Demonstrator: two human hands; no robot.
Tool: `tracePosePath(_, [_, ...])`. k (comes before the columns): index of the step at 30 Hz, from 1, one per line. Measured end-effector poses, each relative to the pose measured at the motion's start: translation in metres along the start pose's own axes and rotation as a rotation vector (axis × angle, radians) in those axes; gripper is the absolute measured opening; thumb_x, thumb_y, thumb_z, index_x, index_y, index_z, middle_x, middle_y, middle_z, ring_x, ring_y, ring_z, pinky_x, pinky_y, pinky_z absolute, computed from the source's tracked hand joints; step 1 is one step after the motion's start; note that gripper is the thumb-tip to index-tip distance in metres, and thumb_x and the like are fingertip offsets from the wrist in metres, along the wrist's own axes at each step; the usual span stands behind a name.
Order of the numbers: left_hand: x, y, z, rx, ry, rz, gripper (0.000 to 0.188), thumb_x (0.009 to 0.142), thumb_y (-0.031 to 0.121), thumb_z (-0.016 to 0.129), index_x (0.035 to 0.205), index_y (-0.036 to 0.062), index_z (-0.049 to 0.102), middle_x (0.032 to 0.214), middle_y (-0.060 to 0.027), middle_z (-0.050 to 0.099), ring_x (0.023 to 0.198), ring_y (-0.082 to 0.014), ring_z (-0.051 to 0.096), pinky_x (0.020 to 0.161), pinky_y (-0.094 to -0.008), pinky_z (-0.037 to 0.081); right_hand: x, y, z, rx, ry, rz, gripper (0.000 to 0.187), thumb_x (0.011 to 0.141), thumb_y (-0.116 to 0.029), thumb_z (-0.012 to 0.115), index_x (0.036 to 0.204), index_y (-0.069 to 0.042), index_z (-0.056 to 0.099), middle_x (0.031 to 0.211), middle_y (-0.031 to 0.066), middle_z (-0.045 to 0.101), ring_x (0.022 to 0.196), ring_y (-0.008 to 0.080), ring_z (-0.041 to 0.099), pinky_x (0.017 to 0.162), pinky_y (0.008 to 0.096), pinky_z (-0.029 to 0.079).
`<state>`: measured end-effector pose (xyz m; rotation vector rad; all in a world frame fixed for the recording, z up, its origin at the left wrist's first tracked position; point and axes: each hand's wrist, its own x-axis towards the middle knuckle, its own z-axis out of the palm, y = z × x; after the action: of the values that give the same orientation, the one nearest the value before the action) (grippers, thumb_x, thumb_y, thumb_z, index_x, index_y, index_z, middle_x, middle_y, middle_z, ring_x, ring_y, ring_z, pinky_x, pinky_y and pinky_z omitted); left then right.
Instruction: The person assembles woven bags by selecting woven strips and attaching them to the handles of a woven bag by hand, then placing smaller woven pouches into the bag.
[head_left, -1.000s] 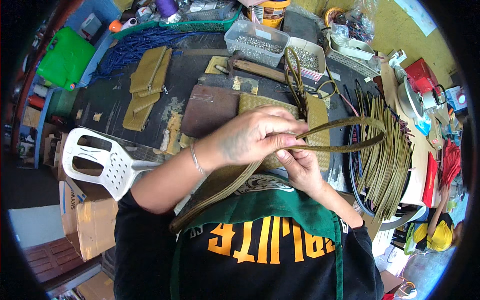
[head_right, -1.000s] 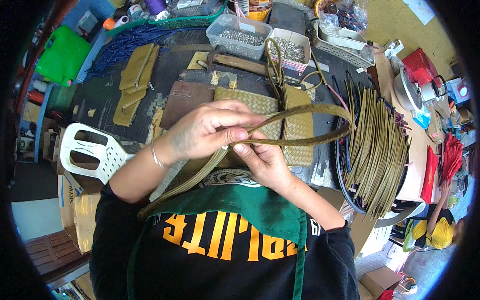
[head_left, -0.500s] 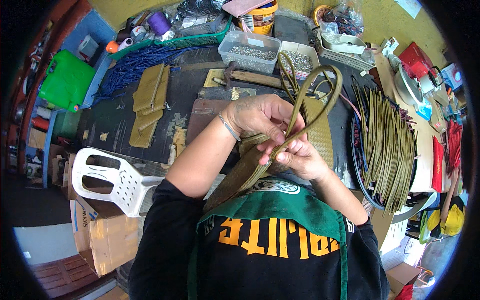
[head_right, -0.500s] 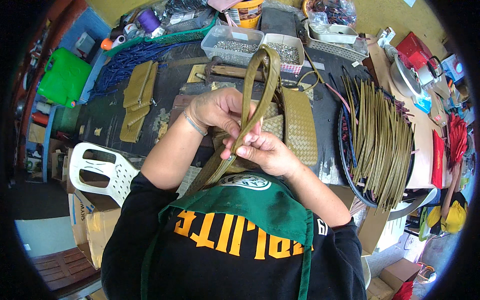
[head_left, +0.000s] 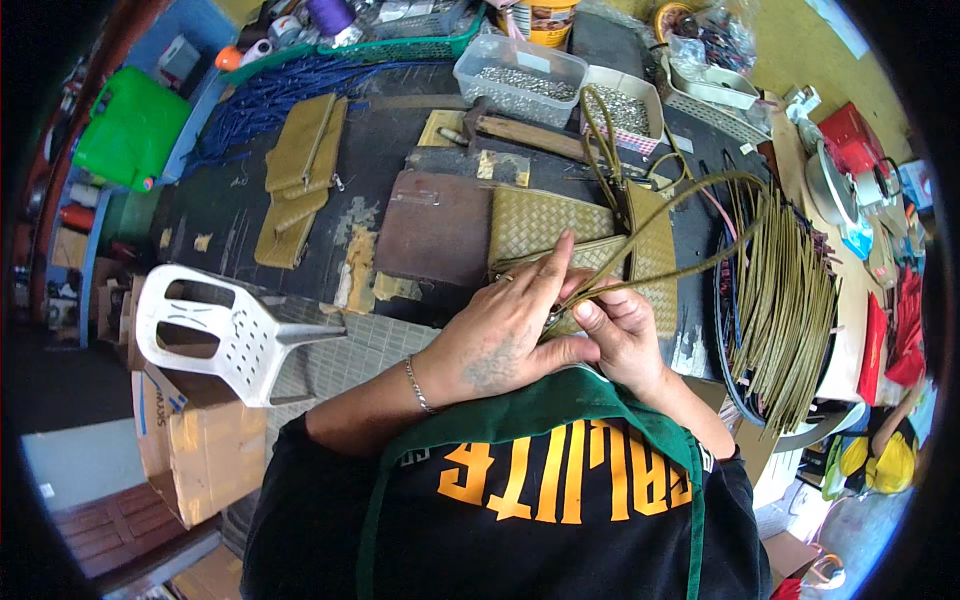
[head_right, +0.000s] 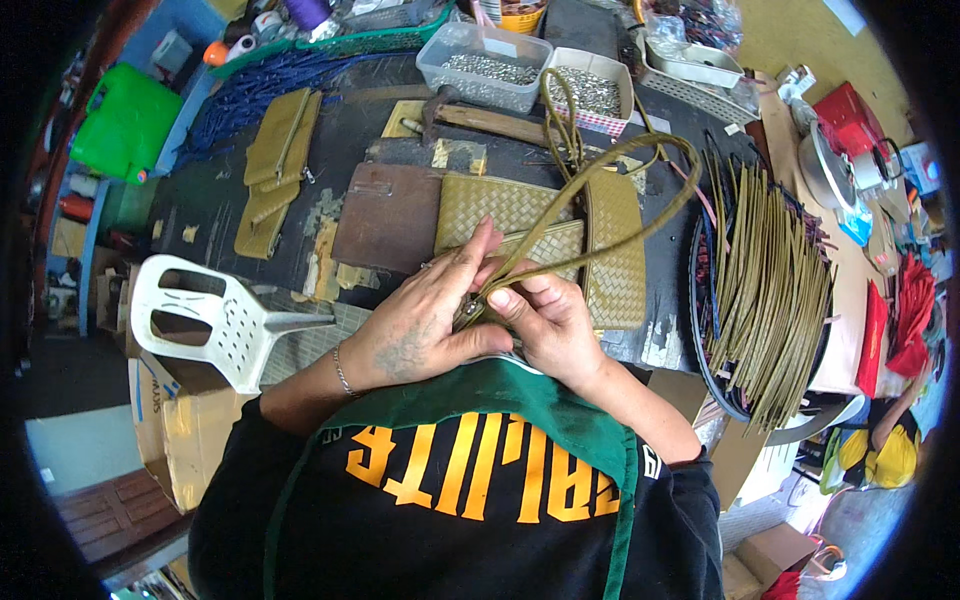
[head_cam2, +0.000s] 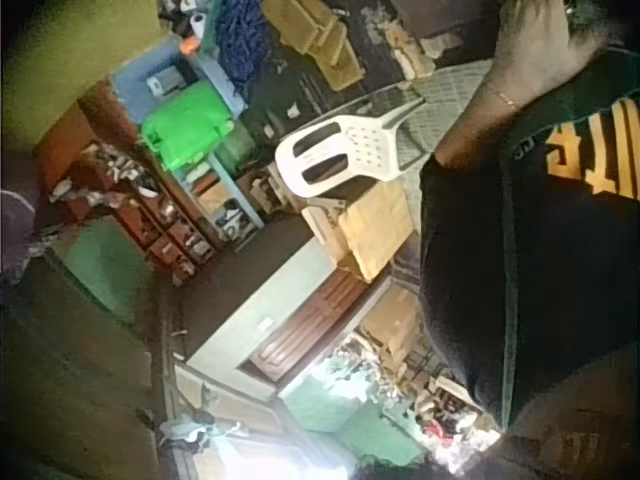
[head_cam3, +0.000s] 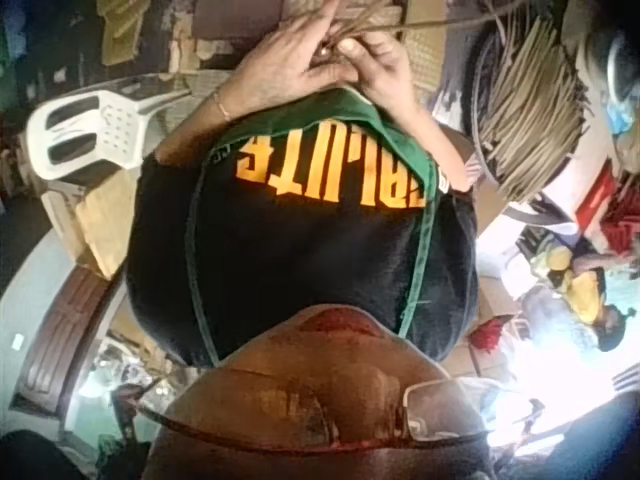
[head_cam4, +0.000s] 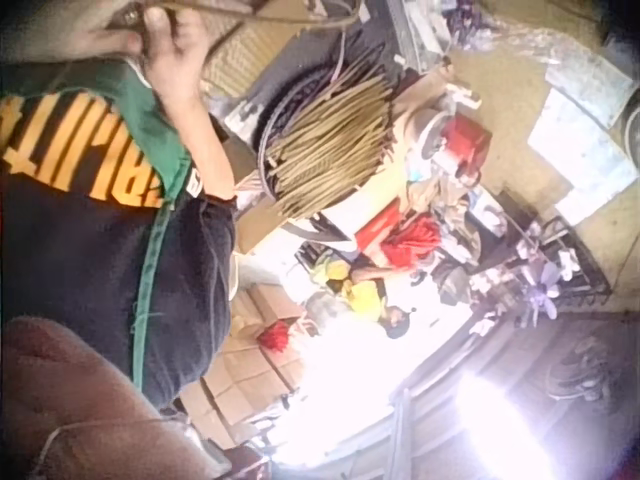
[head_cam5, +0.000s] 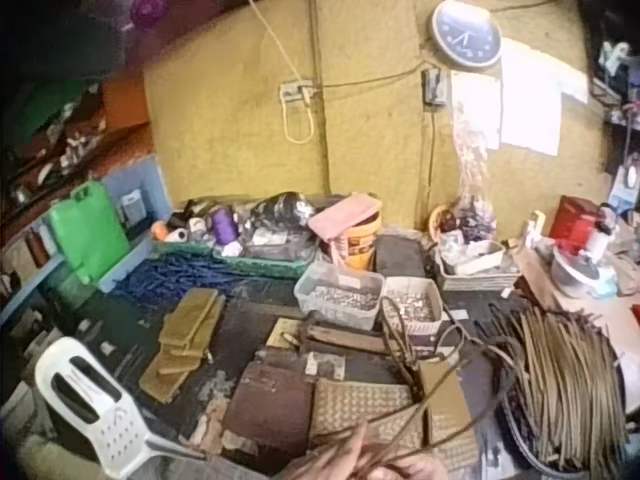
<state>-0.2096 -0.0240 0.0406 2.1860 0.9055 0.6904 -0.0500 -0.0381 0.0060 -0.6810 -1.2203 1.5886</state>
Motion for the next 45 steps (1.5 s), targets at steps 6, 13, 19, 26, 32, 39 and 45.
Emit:
tracePosePath(6, [-0.001, 0.004, 0.010, -0.020, -0.016, -0.082, 0.056, 0.084, 0.034, 0.044, 0.120, -0.0053, 0.028, 0.111, -0.0238, 0.043, 0.101, -0.0331, 0.047, 0.086, -0.0374, 0.037, -0.009, -0.001, 0.001, -0.095, 0.025, -0.061, 0.016, 0.083, -0.008, 0.048, 0.094, 0.002, 0.054, 0.092, 0.0062, 0.053, 0.085, 0.0108, 0.049, 0.076, 0.0234, 0.040])
tracePosePath(13, [-0.001, -0.001, 0.019, -0.111, 0.008, -0.078, 0.048, 0.084, 0.030, 0.045, 0.115, -0.0057, 0.036, 0.101, -0.0222, 0.050, 0.094, -0.0320, 0.050, 0.082, -0.0358, 0.039, -0.014, 0.004, -0.001, -0.094, 0.074, -0.029, 0.013, 0.082, -0.002, 0.048, 0.092, 0.002, 0.054, 0.092, 0.0066, 0.053, 0.085, 0.0119, 0.050, 0.076, 0.0236, 0.040])
tracePosePath(19, [0.001, -0.004, 0.012, -0.277, 0.010, -0.052, 0.050, 0.079, 0.026, 0.055, 0.115, -0.0045, 0.038, 0.099, -0.0189, 0.052, 0.087, -0.0283, 0.054, 0.076, -0.0340, 0.042, -0.008, 0.006, -0.007, -0.055, 0.025, -0.064, 0.015, 0.081, -0.002, 0.050, 0.094, 0.002, 0.054, 0.093, 0.0064, 0.053, 0.086, 0.0128, 0.051, 0.077, 0.0250, 0.041])
tracePosePath(26, [0.003, -0.010, 0.005, -0.212, 0.071, -0.044, 0.018, 0.075, 0.014, 0.060, 0.082, -0.0032, 0.058, 0.078, -0.0120, 0.058, 0.072, -0.0216, 0.056, 0.064, -0.0284, 0.044, -0.006, 0.013, -0.027, 0.013, -0.004, -0.099, 0.020, 0.080, -0.006, 0.054, 0.098, 0.002, 0.055, 0.099, 0.0064, 0.052, 0.086, 0.0130, 0.051, 0.078, 0.0251, 0.041])
tracePosePath(32, [0.003, 0.002, 0.008, 0.060, 0.102, -0.022, 0.013, 0.075, 0.014, 0.057, 0.076, 0.0008, 0.060, 0.077, -0.0079, 0.057, 0.073, -0.0207, 0.055, 0.073, -0.0327, 0.039, -0.012, 0.009, -0.025, 0.143, 0.132, 0.017, 0.020, 0.080, -0.007, 0.053, 0.098, 0.001, 0.056, 0.096, 0.0050, 0.053, 0.089, 0.0115, 0.047, 0.078, 0.0248, 0.039])
tracePosePath(39, [0.002, 0.015, 0.013, 0.436, 0.052, -0.006, 0.011, 0.076, 0.015, 0.053, 0.072, 0.0082, 0.060, 0.077, -0.0012, 0.056, 0.079, -0.0156, 0.052, 0.086, -0.0354, 0.027, -0.008, -0.012, -0.026, -0.680, 0.079, -0.290, 0.013, 0.079, -0.007, 0.054, 0.090, -0.002, 0.058, 0.085, 0.0061, 0.053, 0.080, 0.0153, 0.049, 0.072, 0.0264, 0.039])
tracePosePath(45, [0.003, 0.015, 0.018, 0.375, 0.099, 0.000, 0.009, 0.075, 0.013, 0.054, 0.072, 0.0060, 0.059, 0.076, -0.0031, 0.056, 0.077, -0.0175, 0.052, 0.083, -0.0336, 0.030, -0.014, -0.007, -0.028, -0.604, 0.081, -0.257, 0.012, 0.079, -0.006, 0.053, 0.089, -0.001, 0.057, 0.087, 0.0061, 0.052, 0.081, 0.0136, 0.048, 0.073, 0.0257, 0.039])
